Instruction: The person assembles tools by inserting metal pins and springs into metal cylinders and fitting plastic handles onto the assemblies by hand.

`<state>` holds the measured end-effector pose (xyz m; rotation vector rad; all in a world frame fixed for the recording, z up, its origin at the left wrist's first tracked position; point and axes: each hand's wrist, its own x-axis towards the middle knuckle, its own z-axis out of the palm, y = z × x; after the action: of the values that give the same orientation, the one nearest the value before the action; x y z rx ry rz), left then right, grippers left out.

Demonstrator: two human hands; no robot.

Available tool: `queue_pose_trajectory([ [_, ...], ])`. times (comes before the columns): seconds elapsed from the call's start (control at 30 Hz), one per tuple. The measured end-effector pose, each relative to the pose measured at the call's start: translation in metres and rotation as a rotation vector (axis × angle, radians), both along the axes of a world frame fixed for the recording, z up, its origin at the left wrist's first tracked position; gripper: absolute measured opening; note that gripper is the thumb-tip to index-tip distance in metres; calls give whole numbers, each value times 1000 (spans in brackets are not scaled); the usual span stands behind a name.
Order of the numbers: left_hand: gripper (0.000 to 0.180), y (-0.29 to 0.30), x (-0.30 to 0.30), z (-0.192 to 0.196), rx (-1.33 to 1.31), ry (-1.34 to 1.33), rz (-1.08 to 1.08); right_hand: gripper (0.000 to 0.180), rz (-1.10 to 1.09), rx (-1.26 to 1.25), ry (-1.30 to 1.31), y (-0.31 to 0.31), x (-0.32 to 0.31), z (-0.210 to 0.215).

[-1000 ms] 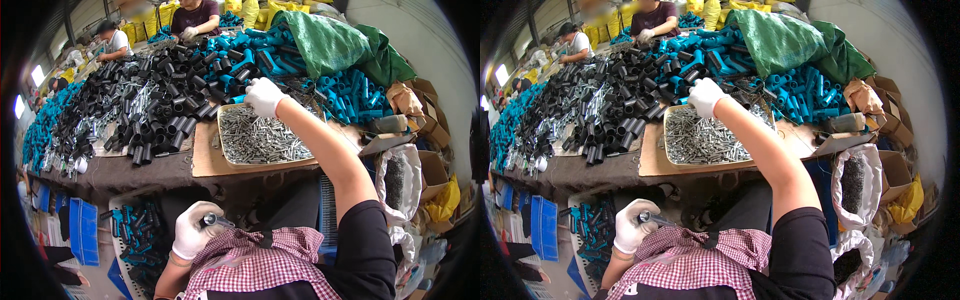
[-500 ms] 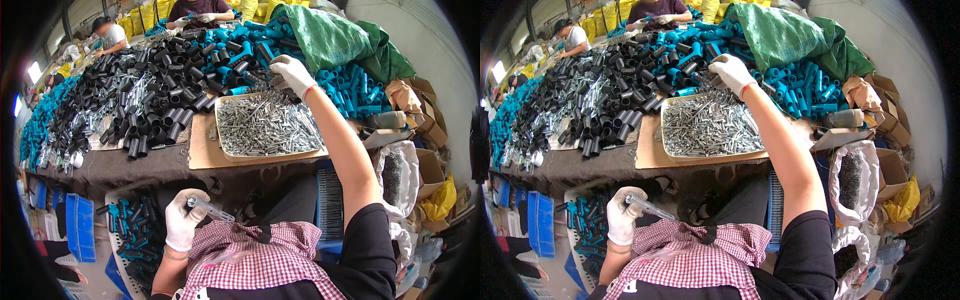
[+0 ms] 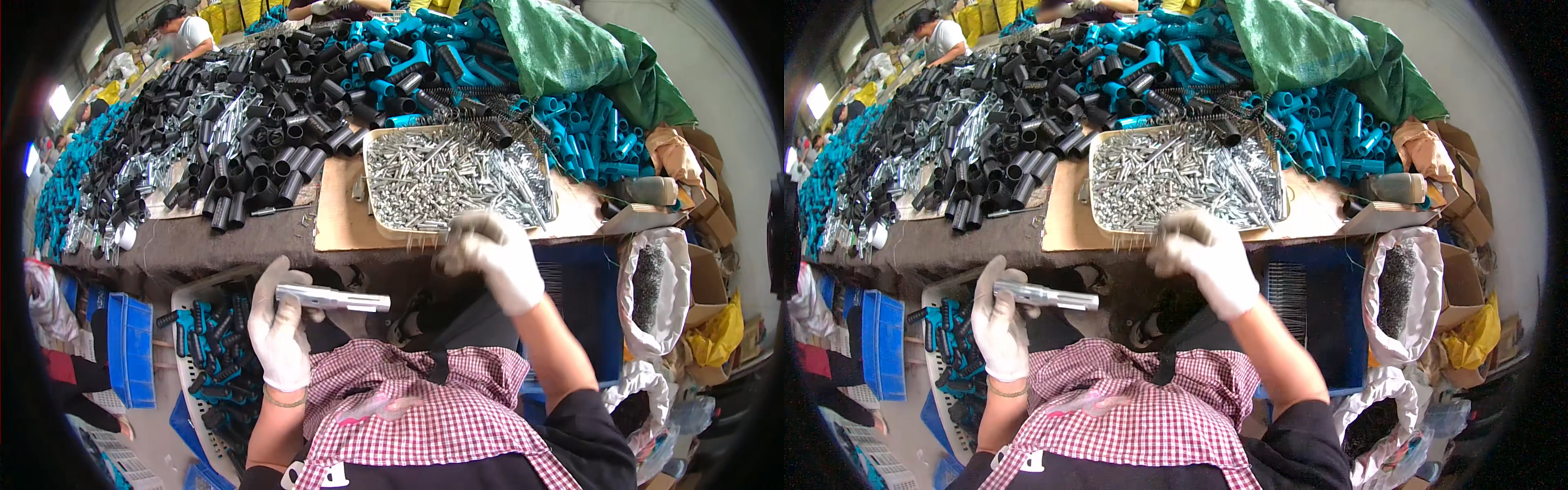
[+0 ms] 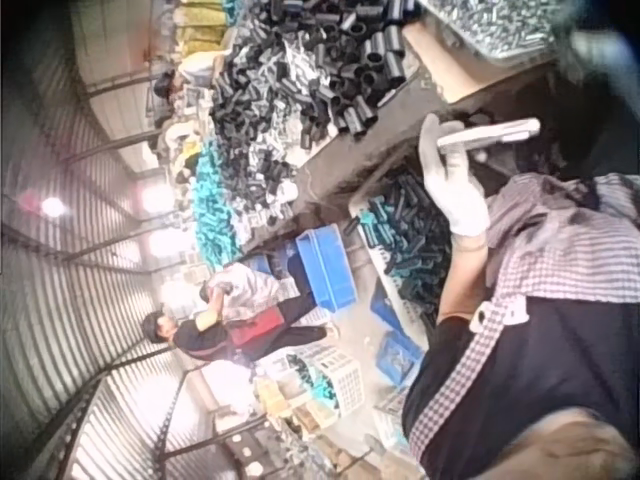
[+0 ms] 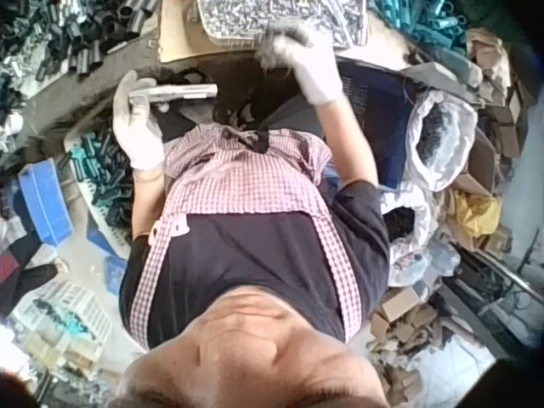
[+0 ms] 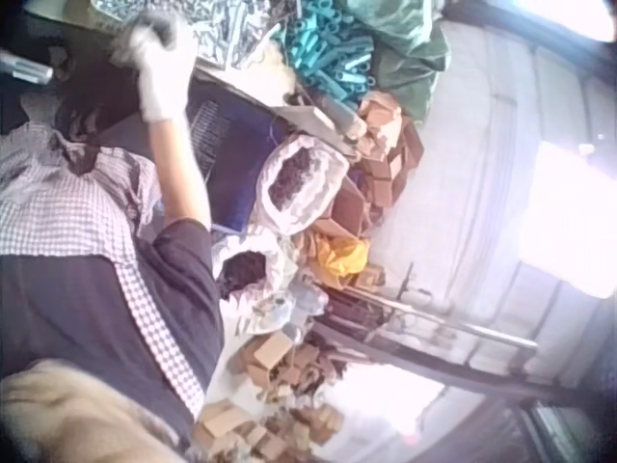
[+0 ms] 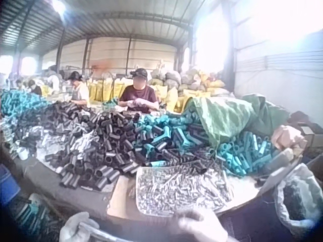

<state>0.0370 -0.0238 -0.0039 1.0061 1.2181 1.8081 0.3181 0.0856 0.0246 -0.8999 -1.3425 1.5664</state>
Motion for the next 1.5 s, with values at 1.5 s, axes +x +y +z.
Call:
queue_pose_trajectory([
  [1.5, 25, 6, 64, -50, -386, 582, -427, 15, -724, 102, -1282, -140, 274, -212],
])
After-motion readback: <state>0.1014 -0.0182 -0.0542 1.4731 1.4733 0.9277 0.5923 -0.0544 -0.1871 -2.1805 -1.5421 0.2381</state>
